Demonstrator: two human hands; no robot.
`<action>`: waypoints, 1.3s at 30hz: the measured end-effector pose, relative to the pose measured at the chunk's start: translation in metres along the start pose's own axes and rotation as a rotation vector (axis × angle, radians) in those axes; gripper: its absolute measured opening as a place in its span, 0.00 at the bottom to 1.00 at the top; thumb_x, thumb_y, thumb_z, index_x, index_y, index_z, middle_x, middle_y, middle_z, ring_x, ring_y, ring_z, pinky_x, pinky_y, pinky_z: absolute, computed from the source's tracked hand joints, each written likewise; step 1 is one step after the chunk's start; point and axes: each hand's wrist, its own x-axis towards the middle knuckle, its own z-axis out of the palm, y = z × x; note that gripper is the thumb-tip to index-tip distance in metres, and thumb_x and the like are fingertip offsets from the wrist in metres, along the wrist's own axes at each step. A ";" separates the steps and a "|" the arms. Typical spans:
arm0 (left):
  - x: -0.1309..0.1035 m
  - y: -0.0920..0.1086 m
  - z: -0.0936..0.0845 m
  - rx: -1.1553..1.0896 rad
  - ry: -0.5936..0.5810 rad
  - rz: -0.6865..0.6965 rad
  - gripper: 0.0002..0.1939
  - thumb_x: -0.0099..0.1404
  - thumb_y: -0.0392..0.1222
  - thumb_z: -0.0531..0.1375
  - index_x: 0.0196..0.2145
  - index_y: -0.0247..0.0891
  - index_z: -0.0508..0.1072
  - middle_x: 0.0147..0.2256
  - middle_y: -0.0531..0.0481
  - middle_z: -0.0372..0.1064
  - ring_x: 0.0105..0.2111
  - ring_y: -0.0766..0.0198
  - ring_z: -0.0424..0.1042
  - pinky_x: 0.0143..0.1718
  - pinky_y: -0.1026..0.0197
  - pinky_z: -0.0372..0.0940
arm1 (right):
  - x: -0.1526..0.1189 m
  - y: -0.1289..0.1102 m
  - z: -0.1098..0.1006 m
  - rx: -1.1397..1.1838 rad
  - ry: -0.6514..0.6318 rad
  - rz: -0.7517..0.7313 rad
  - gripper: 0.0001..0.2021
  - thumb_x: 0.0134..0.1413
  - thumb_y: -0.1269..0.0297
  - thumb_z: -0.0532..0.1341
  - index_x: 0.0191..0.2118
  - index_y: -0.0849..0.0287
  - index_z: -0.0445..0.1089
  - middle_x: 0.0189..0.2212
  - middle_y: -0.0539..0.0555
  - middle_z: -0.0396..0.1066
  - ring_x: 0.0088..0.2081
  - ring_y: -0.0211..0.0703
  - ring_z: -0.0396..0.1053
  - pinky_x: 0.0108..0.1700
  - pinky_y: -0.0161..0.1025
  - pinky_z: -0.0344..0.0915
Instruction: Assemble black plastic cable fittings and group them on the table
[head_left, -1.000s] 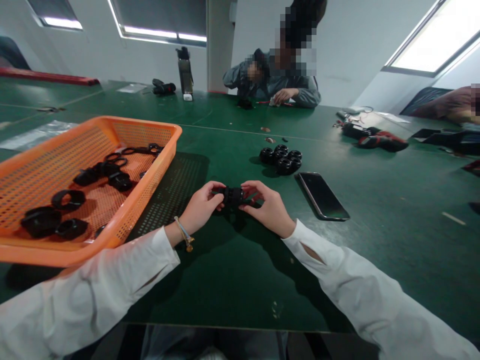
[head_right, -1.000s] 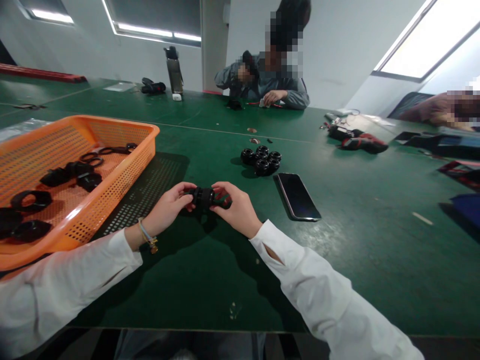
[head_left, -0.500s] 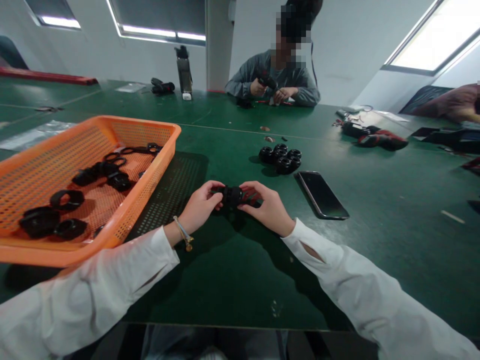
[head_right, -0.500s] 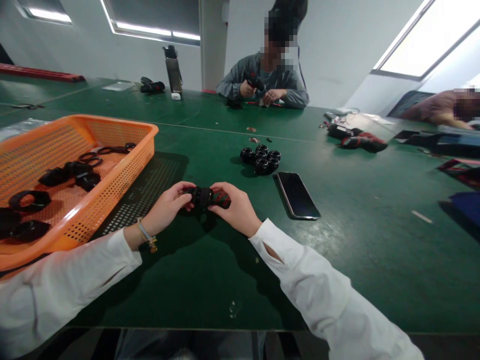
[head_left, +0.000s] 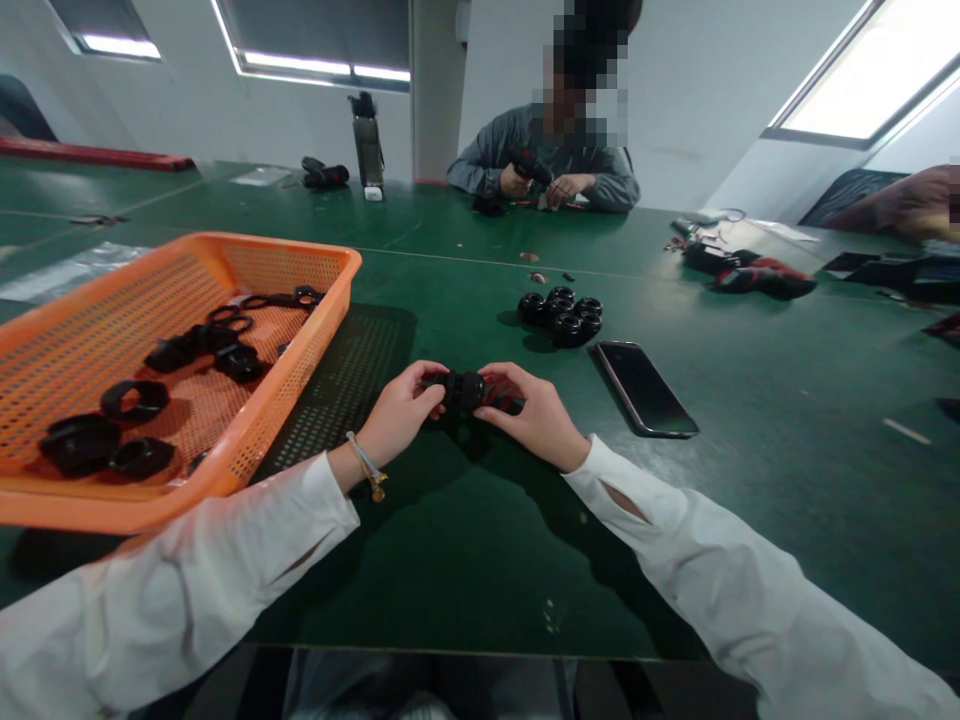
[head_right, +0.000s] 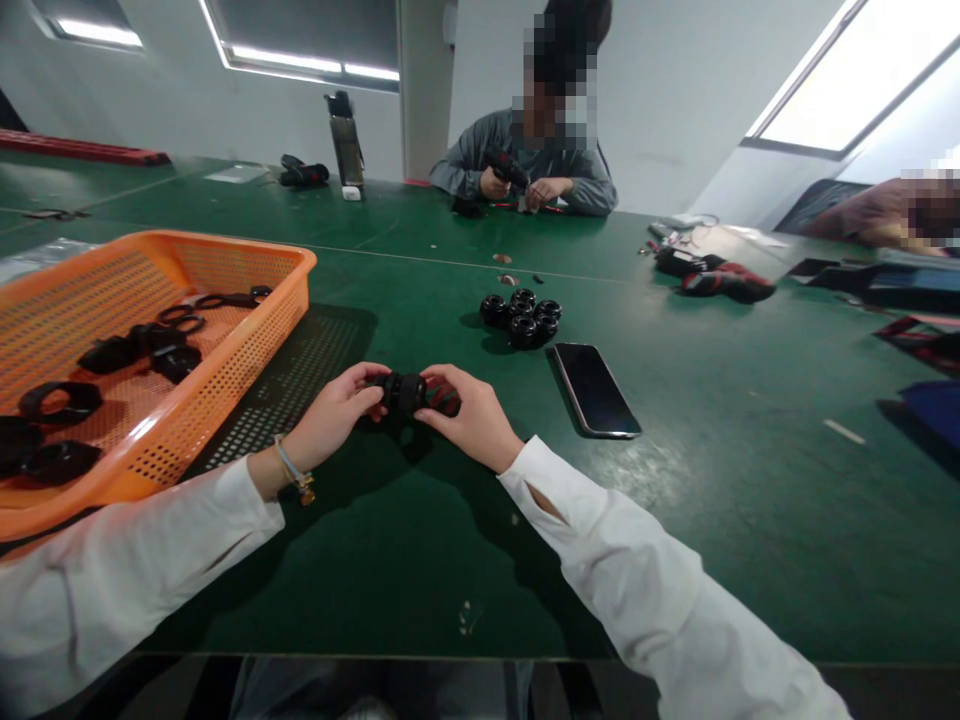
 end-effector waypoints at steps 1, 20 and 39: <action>0.000 0.000 0.000 0.000 0.000 -0.003 0.10 0.53 0.32 0.54 0.35 0.34 0.66 0.25 0.57 0.64 0.21 0.72 0.64 0.24 0.67 0.60 | 0.000 0.000 0.000 0.001 -0.001 0.003 0.15 0.44 0.69 0.63 0.42 0.58 0.66 0.35 0.52 0.73 0.33 0.40 0.71 0.33 0.38 0.68; 0.002 -0.002 -0.001 0.007 -0.014 0.020 0.10 0.53 0.33 0.53 0.36 0.34 0.66 0.23 0.58 0.63 0.21 0.71 0.64 0.24 0.68 0.60 | -0.001 0.000 0.002 0.066 0.016 -0.003 0.17 0.45 0.69 0.62 0.44 0.55 0.66 0.37 0.51 0.72 0.25 0.33 0.68 0.30 0.36 0.68; 0.000 0.001 0.000 -0.008 -0.008 -0.020 0.09 0.54 0.31 0.53 0.35 0.34 0.65 0.25 0.57 0.64 0.21 0.72 0.63 0.25 0.67 0.61 | -0.001 -0.002 0.000 0.016 -0.010 0.017 0.18 0.47 0.67 0.62 0.46 0.56 0.66 0.36 0.52 0.73 0.28 0.37 0.69 0.32 0.37 0.68</action>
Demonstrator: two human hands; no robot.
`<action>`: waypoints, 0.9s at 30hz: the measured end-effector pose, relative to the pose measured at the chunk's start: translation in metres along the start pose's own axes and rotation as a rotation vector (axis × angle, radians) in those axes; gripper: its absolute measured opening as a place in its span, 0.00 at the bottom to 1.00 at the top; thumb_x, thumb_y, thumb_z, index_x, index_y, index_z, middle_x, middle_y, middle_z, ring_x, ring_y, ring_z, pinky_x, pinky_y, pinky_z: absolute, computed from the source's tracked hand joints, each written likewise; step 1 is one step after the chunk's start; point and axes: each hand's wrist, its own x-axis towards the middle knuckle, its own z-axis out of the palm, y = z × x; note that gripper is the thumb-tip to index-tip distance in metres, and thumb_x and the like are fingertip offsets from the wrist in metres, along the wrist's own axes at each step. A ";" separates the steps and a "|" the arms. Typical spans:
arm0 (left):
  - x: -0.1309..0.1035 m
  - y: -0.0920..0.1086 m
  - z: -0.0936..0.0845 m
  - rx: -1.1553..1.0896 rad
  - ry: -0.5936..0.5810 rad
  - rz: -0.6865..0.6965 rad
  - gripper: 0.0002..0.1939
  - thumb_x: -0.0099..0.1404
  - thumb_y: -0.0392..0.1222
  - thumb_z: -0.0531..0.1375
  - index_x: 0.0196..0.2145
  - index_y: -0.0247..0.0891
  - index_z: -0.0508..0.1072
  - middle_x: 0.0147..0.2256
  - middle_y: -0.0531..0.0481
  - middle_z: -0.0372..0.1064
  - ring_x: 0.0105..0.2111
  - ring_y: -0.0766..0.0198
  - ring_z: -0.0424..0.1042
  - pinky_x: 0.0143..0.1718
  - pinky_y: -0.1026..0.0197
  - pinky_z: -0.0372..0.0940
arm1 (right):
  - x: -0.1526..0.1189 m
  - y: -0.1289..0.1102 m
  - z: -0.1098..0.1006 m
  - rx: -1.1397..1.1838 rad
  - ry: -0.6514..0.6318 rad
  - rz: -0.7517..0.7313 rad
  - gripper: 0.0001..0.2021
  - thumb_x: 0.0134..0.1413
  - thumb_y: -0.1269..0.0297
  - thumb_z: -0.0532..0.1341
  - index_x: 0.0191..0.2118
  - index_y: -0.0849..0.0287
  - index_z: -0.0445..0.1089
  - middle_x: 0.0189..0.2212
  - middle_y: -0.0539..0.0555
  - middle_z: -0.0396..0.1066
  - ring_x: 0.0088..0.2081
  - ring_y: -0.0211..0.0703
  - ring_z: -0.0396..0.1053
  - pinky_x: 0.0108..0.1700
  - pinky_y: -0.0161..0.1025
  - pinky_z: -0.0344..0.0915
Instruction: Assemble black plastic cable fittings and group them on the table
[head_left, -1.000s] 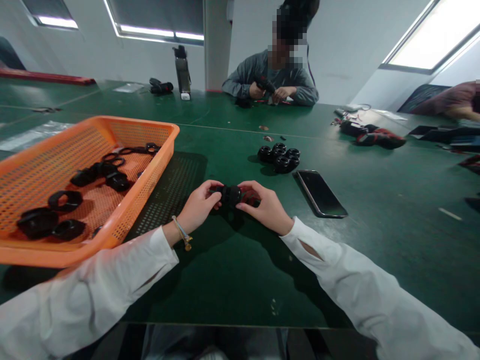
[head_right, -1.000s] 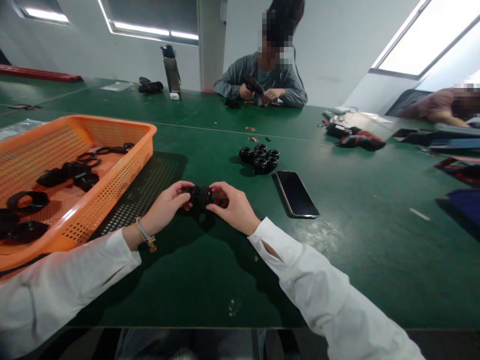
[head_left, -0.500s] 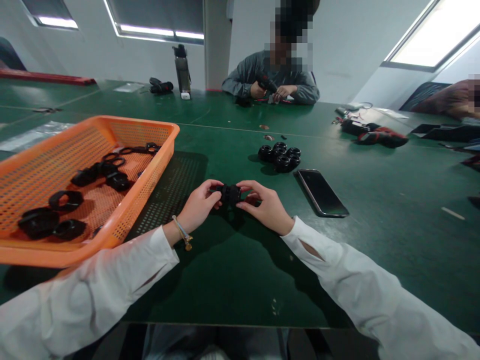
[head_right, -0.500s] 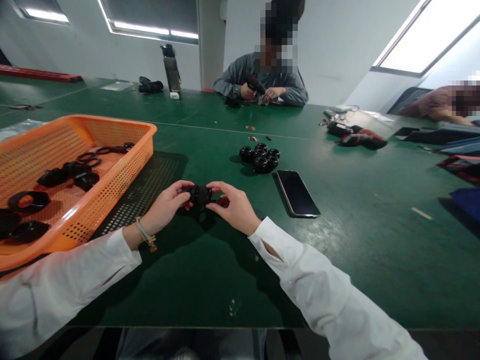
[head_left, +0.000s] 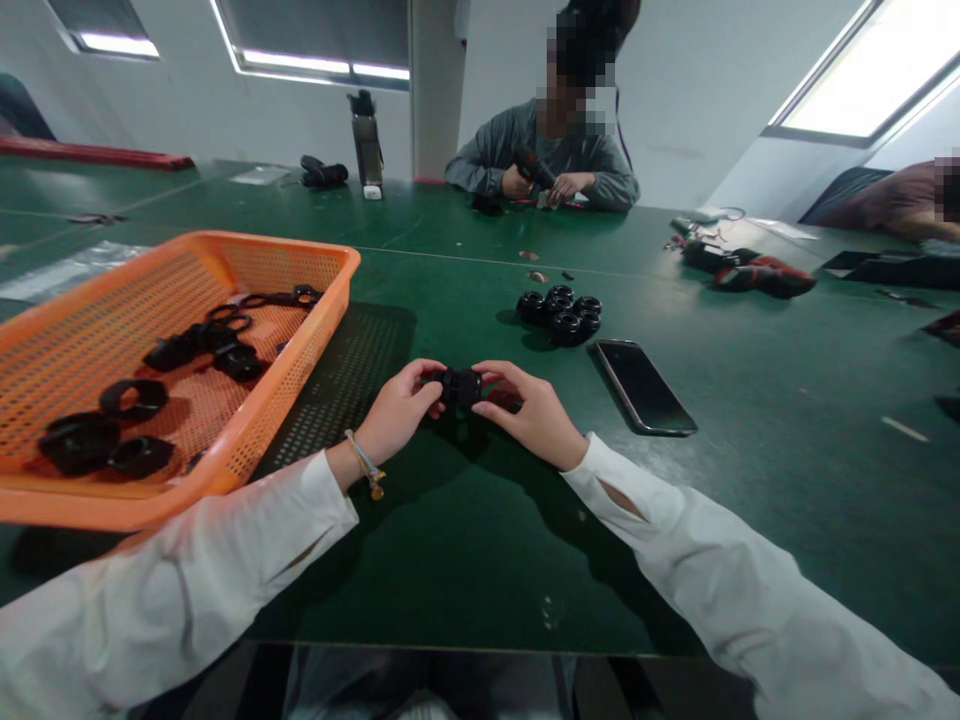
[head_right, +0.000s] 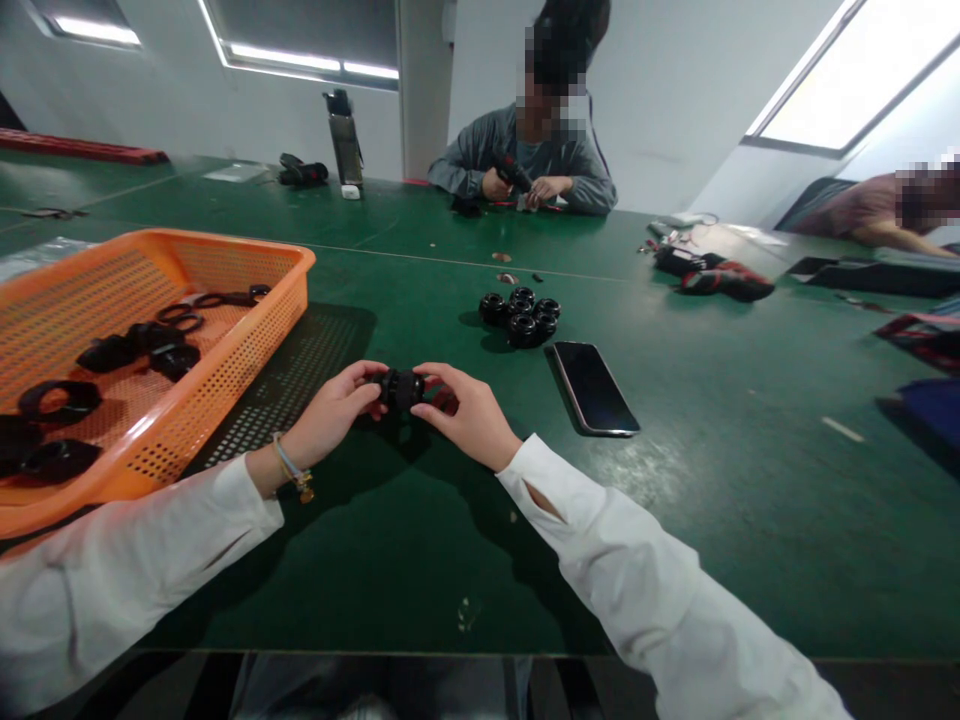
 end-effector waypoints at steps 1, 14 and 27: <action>0.000 0.000 0.000 -0.002 0.000 -0.002 0.09 0.54 0.31 0.53 0.35 0.34 0.65 0.25 0.57 0.64 0.21 0.72 0.63 0.25 0.67 0.61 | 0.000 0.000 0.000 -0.001 -0.007 -0.004 0.19 0.47 0.67 0.63 0.47 0.57 0.66 0.37 0.53 0.73 0.29 0.37 0.70 0.32 0.37 0.68; 0.001 -0.002 -0.001 0.003 -0.016 0.024 0.09 0.54 0.32 0.53 0.35 0.34 0.66 0.23 0.58 0.63 0.21 0.71 0.65 0.25 0.67 0.61 | 0.000 0.002 0.001 -0.004 -0.005 0.004 0.18 0.46 0.70 0.62 0.46 0.56 0.66 0.36 0.52 0.73 0.32 0.40 0.72 0.36 0.40 0.70; 0.000 0.001 0.000 -0.006 -0.003 -0.004 0.09 0.54 0.31 0.53 0.35 0.34 0.65 0.23 0.58 0.63 0.21 0.72 0.64 0.24 0.68 0.61 | 0.000 0.002 0.001 -0.020 -0.004 0.017 0.18 0.46 0.69 0.62 0.47 0.57 0.67 0.34 0.52 0.74 0.32 0.40 0.72 0.35 0.40 0.69</action>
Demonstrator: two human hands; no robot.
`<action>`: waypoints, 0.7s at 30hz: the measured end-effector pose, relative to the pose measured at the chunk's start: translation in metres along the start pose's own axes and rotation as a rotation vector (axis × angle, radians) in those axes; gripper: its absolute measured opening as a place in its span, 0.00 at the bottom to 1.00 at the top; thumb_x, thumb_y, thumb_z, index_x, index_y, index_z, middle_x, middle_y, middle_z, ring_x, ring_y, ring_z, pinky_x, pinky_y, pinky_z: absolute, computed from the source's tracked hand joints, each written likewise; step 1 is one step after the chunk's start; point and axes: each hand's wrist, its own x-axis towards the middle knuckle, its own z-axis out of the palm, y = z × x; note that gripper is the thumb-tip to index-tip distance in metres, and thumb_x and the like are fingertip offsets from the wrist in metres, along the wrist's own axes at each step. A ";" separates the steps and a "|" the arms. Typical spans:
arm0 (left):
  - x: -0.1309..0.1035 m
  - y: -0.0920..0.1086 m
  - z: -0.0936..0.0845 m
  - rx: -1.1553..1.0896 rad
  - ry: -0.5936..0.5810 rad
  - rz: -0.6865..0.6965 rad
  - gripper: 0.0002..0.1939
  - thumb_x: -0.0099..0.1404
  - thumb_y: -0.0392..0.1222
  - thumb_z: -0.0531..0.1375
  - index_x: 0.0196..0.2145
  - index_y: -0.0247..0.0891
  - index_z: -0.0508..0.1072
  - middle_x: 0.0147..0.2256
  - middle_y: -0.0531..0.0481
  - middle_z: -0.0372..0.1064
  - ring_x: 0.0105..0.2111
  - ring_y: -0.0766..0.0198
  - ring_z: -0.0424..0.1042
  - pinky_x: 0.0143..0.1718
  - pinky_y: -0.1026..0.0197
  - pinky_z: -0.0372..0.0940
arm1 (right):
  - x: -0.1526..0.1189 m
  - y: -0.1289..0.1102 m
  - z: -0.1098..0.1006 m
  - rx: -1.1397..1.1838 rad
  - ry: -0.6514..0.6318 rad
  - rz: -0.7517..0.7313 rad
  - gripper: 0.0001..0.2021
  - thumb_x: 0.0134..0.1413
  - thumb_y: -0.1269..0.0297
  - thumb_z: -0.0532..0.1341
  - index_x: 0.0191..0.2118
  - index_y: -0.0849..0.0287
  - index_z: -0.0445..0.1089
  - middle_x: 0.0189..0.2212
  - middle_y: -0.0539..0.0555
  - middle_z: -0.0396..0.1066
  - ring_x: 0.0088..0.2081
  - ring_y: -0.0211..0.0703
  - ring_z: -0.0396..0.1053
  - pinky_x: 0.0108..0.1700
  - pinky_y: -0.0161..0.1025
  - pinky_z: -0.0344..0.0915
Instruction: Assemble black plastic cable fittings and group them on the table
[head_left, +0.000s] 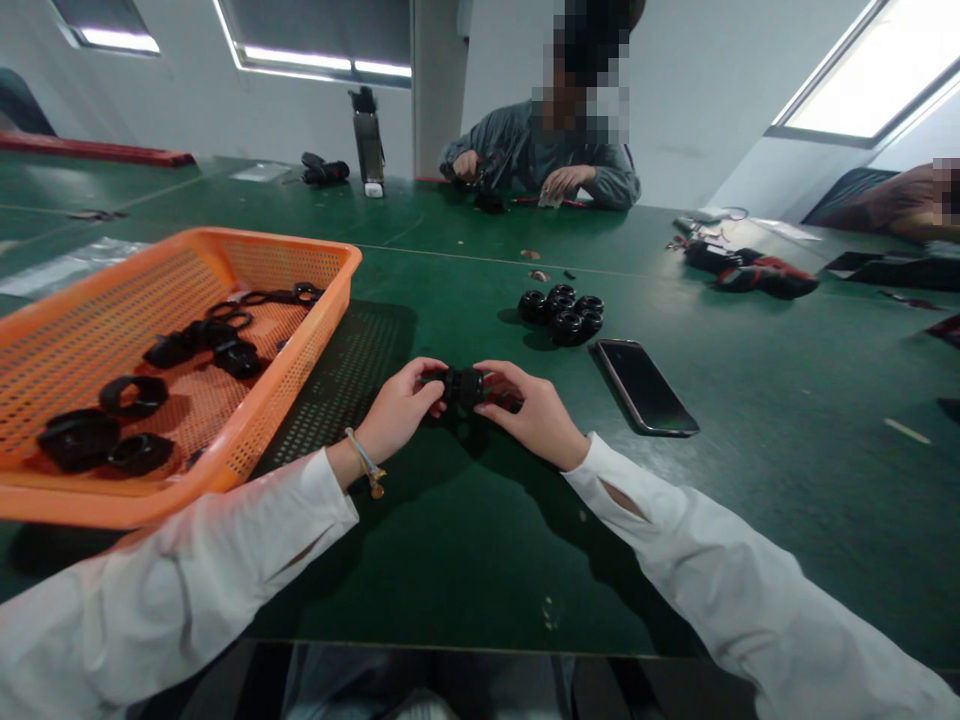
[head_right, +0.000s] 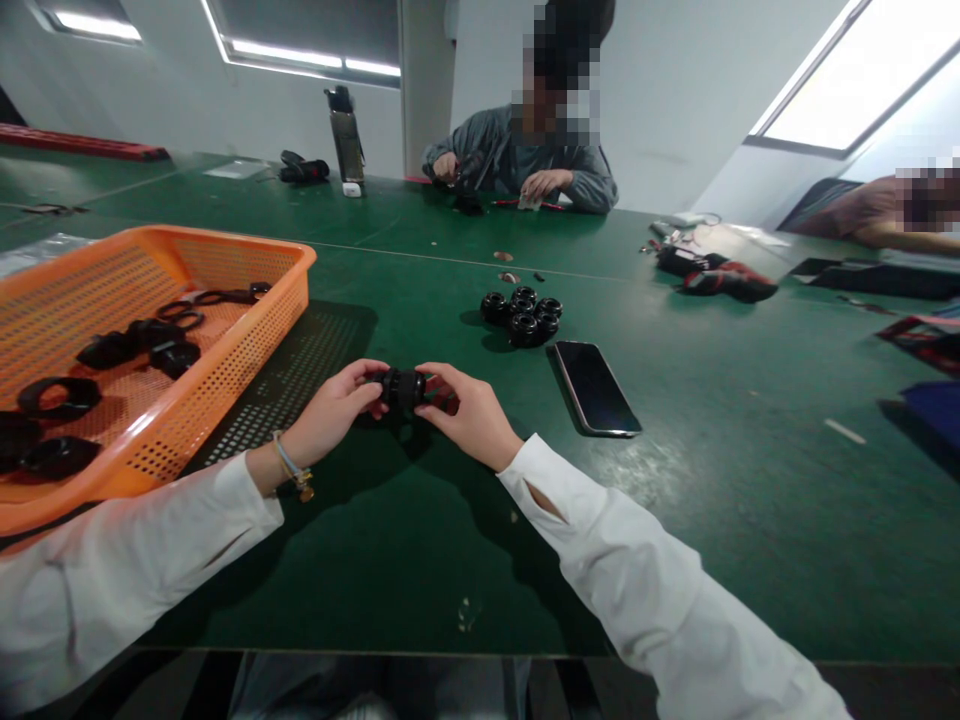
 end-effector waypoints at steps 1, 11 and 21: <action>0.000 0.000 0.000 -0.001 -0.002 0.004 0.09 0.54 0.31 0.53 0.35 0.34 0.65 0.23 0.58 0.63 0.21 0.72 0.64 0.24 0.68 0.61 | 0.000 0.000 0.000 -0.004 0.000 0.000 0.18 0.46 0.69 0.62 0.47 0.57 0.67 0.34 0.52 0.74 0.32 0.40 0.72 0.35 0.40 0.69; 0.002 -0.005 -0.001 -0.007 -0.011 0.030 0.10 0.54 0.32 0.54 0.36 0.34 0.66 0.24 0.57 0.63 0.21 0.71 0.64 0.25 0.67 0.61 | 0.000 0.002 0.000 -0.012 -0.006 -0.004 0.18 0.47 0.68 0.62 0.47 0.55 0.68 0.33 0.51 0.75 0.32 0.41 0.73 0.34 0.40 0.70; 0.002 -0.003 -0.001 0.000 -0.007 0.020 0.10 0.54 0.32 0.53 0.36 0.34 0.66 0.22 0.58 0.63 0.21 0.70 0.65 0.24 0.67 0.61 | 0.000 -0.001 -0.001 -0.048 -0.011 0.003 0.17 0.49 0.65 0.61 0.48 0.57 0.68 0.32 0.52 0.76 0.32 0.43 0.74 0.35 0.41 0.70</action>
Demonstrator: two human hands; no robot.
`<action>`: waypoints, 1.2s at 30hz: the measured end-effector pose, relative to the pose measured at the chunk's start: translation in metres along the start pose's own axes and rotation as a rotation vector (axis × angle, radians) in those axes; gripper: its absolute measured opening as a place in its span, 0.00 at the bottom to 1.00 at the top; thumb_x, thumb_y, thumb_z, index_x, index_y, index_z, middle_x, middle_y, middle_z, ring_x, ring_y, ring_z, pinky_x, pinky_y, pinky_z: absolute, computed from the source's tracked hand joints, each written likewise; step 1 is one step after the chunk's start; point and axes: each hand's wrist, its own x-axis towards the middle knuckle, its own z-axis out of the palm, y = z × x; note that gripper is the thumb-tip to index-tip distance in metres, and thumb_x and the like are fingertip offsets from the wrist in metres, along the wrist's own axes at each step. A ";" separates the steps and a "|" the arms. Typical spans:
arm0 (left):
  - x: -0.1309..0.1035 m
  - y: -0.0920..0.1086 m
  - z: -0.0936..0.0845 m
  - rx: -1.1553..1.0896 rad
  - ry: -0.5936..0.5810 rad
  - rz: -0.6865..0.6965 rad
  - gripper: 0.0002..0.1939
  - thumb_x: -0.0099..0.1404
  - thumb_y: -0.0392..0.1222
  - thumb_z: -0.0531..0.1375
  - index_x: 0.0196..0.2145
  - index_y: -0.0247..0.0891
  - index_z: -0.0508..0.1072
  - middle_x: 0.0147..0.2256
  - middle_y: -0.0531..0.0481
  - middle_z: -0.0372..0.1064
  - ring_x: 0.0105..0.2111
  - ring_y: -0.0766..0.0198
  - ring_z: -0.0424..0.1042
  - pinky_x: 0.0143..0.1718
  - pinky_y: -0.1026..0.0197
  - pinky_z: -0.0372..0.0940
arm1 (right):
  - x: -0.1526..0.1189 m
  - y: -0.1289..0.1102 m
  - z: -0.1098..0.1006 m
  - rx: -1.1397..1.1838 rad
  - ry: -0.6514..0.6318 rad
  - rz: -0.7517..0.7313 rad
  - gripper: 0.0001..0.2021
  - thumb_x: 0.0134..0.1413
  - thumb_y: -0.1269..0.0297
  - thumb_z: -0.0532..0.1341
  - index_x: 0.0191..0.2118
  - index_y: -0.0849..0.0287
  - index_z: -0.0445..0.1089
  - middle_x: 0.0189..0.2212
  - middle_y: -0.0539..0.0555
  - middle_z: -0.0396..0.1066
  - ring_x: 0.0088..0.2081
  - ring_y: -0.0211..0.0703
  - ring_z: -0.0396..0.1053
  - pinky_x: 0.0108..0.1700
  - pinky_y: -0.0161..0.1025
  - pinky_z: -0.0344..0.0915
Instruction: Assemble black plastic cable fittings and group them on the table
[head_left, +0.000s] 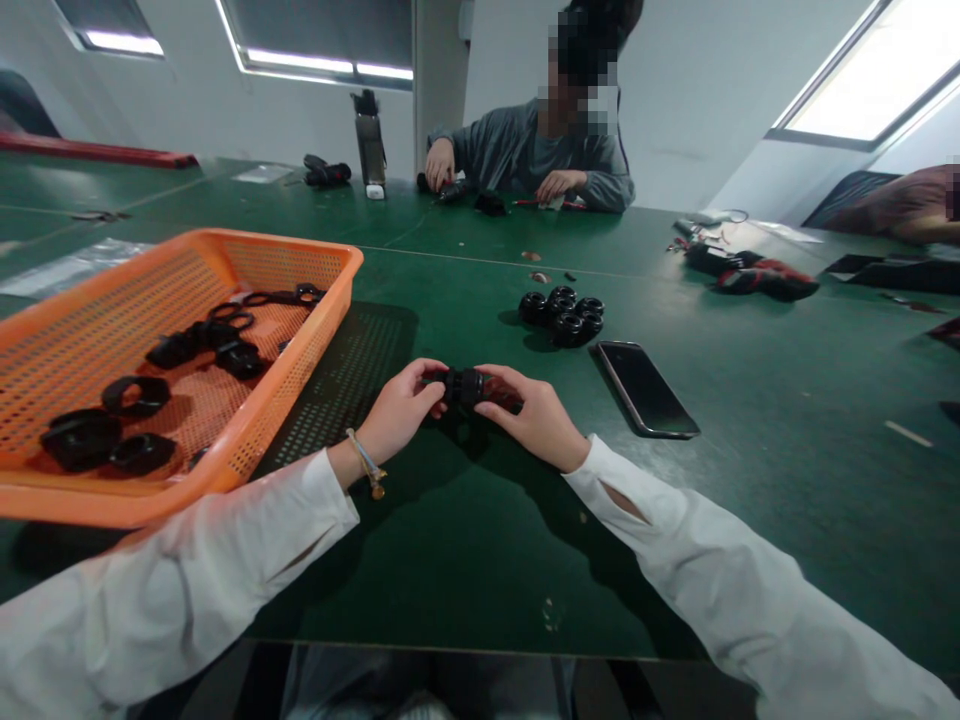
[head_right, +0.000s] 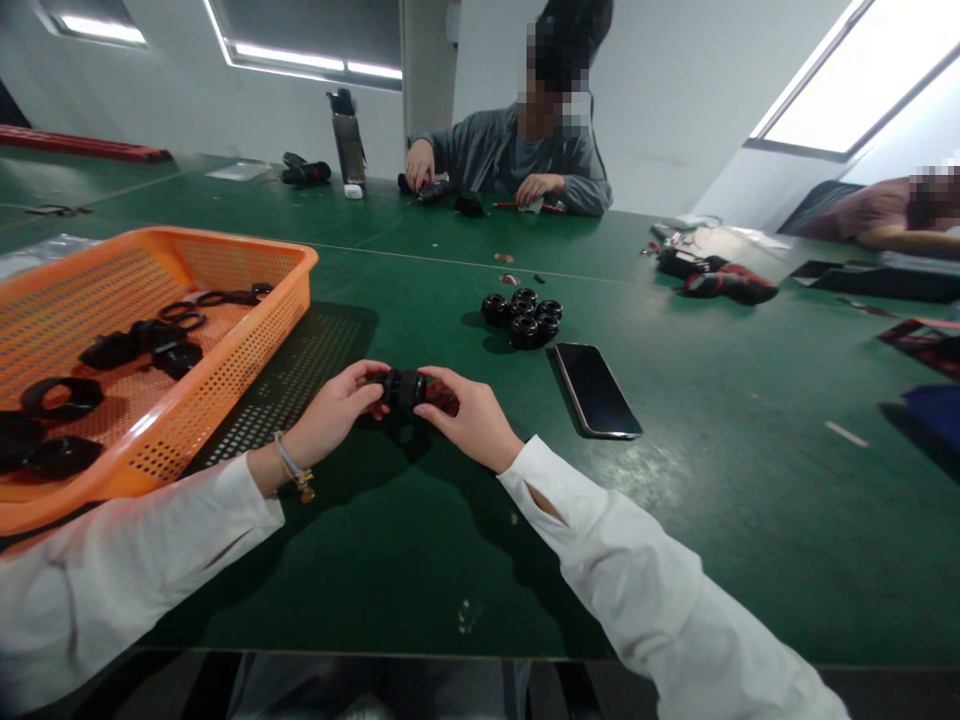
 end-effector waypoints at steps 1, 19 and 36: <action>0.000 0.000 0.000 0.003 -0.001 0.000 0.10 0.54 0.32 0.53 0.36 0.34 0.66 0.22 0.58 0.63 0.21 0.70 0.65 0.25 0.67 0.61 | 0.000 0.000 0.000 -0.001 -0.006 -0.004 0.18 0.49 0.65 0.61 0.48 0.57 0.68 0.32 0.52 0.76 0.32 0.43 0.74 0.35 0.41 0.70; 0.000 -0.002 0.001 0.007 -0.010 0.013 0.10 0.54 0.32 0.54 0.36 0.34 0.66 0.22 0.58 0.63 0.21 0.71 0.65 0.24 0.67 0.61 | 0.001 0.002 -0.001 -0.038 0.049 -0.086 0.17 0.46 0.70 0.63 0.45 0.58 0.71 0.37 0.54 0.73 0.37 0.43 0.71 0.37 0.40 0.70; -0.001 0.003 0.001 0.013 0.003 -0.012 0.10 0.54 0.31 0.53 0.35 0.34 0.66 0.22 0.58 0.63 0.21 0.71 0.64 0.24 0.68 0.61 | 0.001 0.004 0.001 0.042 0.042 -0.057 0.18 0.45 0.70 0.63 0.46 0.57 0.68 0.37 0.52 0.75 0.35 0.41 0.73 0.37 0.40 0.70</action>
